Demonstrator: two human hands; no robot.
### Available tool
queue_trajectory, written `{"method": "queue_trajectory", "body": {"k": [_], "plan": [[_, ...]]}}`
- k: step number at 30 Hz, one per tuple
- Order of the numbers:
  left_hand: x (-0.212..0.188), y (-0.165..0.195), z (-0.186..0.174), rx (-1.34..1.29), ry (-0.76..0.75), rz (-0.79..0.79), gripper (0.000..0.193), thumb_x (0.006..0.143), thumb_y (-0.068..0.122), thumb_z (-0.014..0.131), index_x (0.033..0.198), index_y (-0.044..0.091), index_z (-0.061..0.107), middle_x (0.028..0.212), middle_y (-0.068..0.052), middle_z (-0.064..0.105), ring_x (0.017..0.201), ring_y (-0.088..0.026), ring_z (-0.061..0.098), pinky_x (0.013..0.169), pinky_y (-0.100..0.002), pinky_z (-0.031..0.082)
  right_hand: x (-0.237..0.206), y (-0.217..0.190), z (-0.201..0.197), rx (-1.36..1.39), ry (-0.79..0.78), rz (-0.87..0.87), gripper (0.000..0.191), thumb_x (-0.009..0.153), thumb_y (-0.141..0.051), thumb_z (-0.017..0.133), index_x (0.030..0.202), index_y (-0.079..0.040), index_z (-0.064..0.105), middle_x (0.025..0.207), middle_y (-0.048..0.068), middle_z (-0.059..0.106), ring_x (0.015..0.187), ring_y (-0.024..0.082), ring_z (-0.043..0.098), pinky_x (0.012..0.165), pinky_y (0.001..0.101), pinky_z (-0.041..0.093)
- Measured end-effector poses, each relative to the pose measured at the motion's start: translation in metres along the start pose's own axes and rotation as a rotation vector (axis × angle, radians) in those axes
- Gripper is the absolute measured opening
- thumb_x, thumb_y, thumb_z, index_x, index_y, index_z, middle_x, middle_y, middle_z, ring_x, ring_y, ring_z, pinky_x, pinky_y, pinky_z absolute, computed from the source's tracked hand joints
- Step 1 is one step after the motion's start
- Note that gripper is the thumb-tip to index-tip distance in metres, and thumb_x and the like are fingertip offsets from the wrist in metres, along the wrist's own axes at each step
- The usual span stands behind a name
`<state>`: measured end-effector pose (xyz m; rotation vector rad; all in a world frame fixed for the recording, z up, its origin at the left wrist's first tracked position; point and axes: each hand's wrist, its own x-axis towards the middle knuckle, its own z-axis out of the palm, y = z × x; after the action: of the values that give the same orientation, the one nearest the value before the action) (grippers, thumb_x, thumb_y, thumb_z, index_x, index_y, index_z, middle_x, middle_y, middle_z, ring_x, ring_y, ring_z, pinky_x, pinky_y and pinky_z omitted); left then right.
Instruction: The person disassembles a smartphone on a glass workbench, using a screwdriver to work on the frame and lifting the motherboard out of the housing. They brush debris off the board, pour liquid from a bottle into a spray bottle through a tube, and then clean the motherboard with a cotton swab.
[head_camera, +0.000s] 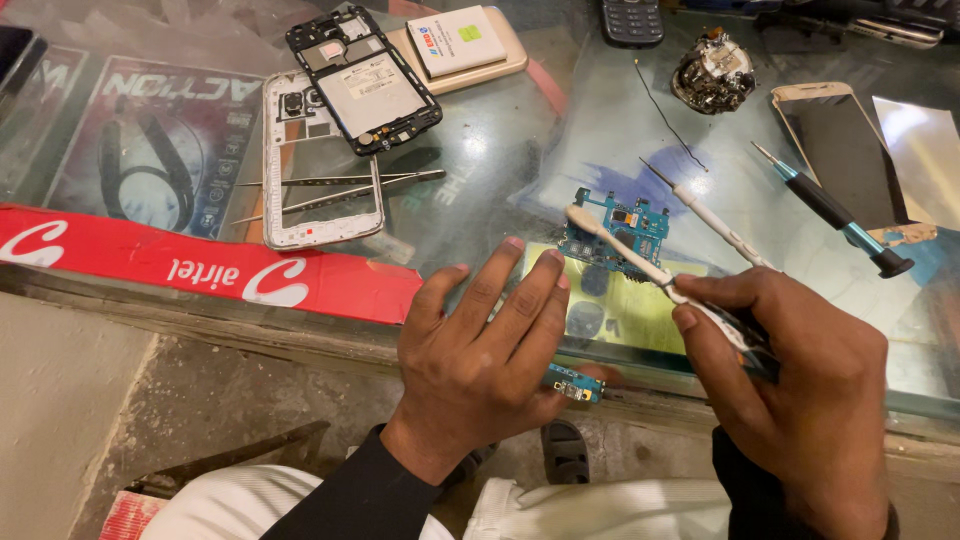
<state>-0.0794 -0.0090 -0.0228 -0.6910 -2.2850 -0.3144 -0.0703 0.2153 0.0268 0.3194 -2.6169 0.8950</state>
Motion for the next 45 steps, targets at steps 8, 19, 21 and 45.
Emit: {"method": "queue_trajectory", "body": {"k": [8,19,21,45], "plan": [[-0.001,0.004,0.001,0.001,0.007,-0.012,0.053,0.099,0.058,0.066,0.114,0.009,0.076,0.132,-0.004,0.069,0.13,-0.026,0.061,0.103,-0.048,0.038,0.005,-0.006,0.001,-0.073,0.013,0.039,0.017,0.091,-0.011,0.076,0.106,-0.001,0.074,0.087,0.012,0.074,0.069,0.021,0.07,0.064,0.0306,0.051],[-0.003,0.005,0.003,0.01,-0.004,-0.018,0.048,0.098,0.055,0.064,0.112,0.01,0.076,0.134,-0.003,0.07,0.131,-0.025,0.061,0.104,-0.047,0.036,0.001,-0.002,0.0,-0.025,-0.041,0.102,0.019,0.089,-0.01,0.076,0.106,-0.002,0.075,0.079,0.01,0.073,0.064,0.018,0.063,0.058,0.0318,0.049],[-0.003,0.005,0.003,-0.011,0.0,-0.019,0.05,0.098,0.056,0.065,0.112,0.009,0.076,0.134,-0.004,0.069,0.131,-0.027,0.06,0.104,-0.048,0.036,0.005,-0.008,0.001,-0.042,0.024,0.062,0.018,0.093,-0.01,0.075,0.109,-0.001,0.074,0.084,0.012,0.072,0.066,0.017,0.065,0.061,0.0304,0.049],[0.001,0.009,0.001,-0.006,-0.05,-0.062,0.051,0.092,0.063,0.069,0.104,0.013,0.073,0.148,0.0,0.063,0.128,-0.025,0.059,0.103,-0.045,0.035,-0.014,0.013,-0.002,-0.096,0.023,0.07,0.016,0.084,-0.008,0.077,0.097,0.0,0.077,0.075,0.012,0.072,0.058,0.017,0.065,0.058,0.029,0.047]]}}
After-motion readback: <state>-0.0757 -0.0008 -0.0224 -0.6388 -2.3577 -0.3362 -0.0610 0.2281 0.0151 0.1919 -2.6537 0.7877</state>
